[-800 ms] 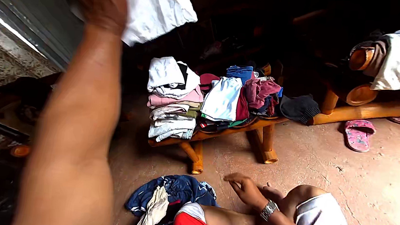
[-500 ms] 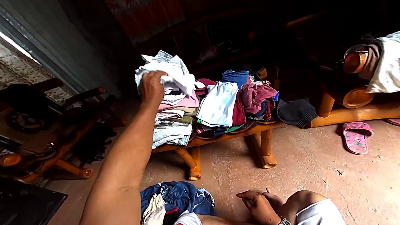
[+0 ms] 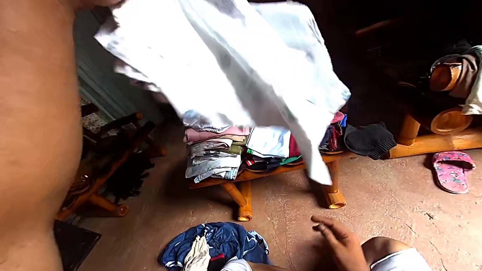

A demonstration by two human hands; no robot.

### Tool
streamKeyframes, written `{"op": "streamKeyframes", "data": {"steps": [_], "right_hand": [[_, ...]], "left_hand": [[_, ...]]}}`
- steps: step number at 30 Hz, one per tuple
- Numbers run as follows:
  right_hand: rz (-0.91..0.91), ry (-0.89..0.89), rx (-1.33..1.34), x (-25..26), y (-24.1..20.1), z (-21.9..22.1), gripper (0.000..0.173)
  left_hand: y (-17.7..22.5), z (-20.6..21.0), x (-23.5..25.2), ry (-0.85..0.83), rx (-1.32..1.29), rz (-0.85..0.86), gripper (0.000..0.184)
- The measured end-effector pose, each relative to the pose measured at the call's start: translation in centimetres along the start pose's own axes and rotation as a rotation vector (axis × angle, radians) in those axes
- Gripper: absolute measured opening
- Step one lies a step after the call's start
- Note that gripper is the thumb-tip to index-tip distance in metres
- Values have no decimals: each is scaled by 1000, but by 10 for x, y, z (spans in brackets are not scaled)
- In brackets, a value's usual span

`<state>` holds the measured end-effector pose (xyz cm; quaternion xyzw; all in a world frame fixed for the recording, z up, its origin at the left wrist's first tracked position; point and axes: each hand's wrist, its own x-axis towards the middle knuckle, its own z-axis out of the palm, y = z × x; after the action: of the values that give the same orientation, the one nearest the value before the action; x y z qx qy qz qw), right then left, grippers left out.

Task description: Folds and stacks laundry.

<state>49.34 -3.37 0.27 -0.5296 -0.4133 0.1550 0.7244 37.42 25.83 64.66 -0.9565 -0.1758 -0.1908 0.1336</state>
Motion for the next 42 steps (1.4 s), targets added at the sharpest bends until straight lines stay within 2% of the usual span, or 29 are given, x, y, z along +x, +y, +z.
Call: {"op": "streamKeyframes", "data": {"steps": [4,6,8,10,12,13,15,17,20,22,24,28,31,33,34,35,36,37,39,41,42], "right_hand": [[-265,267,262,33,-85,-35,29],[-371,278,372,37,-119,-53,30],[-384,144,482,27,-152,-59,33],[-319,-95,514,10,-182,-53,42],[-301,-256,422,-3,-207,-34,60],[-335,-281,313,-6,-215,-23,77],[-412,-189,-84,1,-223,2,109],[-465,62,-430,31,-212,27,122],[-455,316,-615,87,-192,42,139],[-464,410,-613,109,-190,44,130],[-493,404,-556,117,-188,48,118],[-447,400,-232,112,-185,64,67],[-279,282,108,109,-182,75,47],[-103,172,462,108,-174,87,33],[23,147,654,102,-176,93,25],[155,123,827,95,-178,97,26],[268,86,952,87,-177,98,35],[355,44,1010,78,-172,97,43],[514,0,1053,52,-153,96,45],[713,-28,1034,28,-129,93,48],[814,-51,1033,16,-114,89,51]], "left_hand": [[31,9,-14,-181,-167,398,22],[60,12,-30,-263,-257,423,19],[100,13,-62,-248,-268,299,12],[119,19,-77,-226,-251,241,12],[125,30,-82,-240,-278,172,17],[129,38,-84,-251,-345,94,21],[140,61,-88,-205,-541,-113,26],[155,77,-93,-117,-739,-275,28],[182,83,-99,40,-939,-384,27],[195,80,-105,116,-1049,-371,28],[202,79,-114,168,-1178,-298,30],[204,84,-129,325,-1267,-231,31],[193,98,-161,343,-1365,-193,36],[174,123,-196,344,-1380,-199,37],[164,141,-218,367,-1362,-250,37],[158,163,-243,406,-1335,-356,36],[156,191,-271,456,-1344,-504,36],[157,222,-299,480,-1392,-658,35],[169,301,-359,467,-1473,-973,33],[196,369,-409,361,-1506,-1295,37],[210,396,-435,282,-1623,-1393,39]]}}
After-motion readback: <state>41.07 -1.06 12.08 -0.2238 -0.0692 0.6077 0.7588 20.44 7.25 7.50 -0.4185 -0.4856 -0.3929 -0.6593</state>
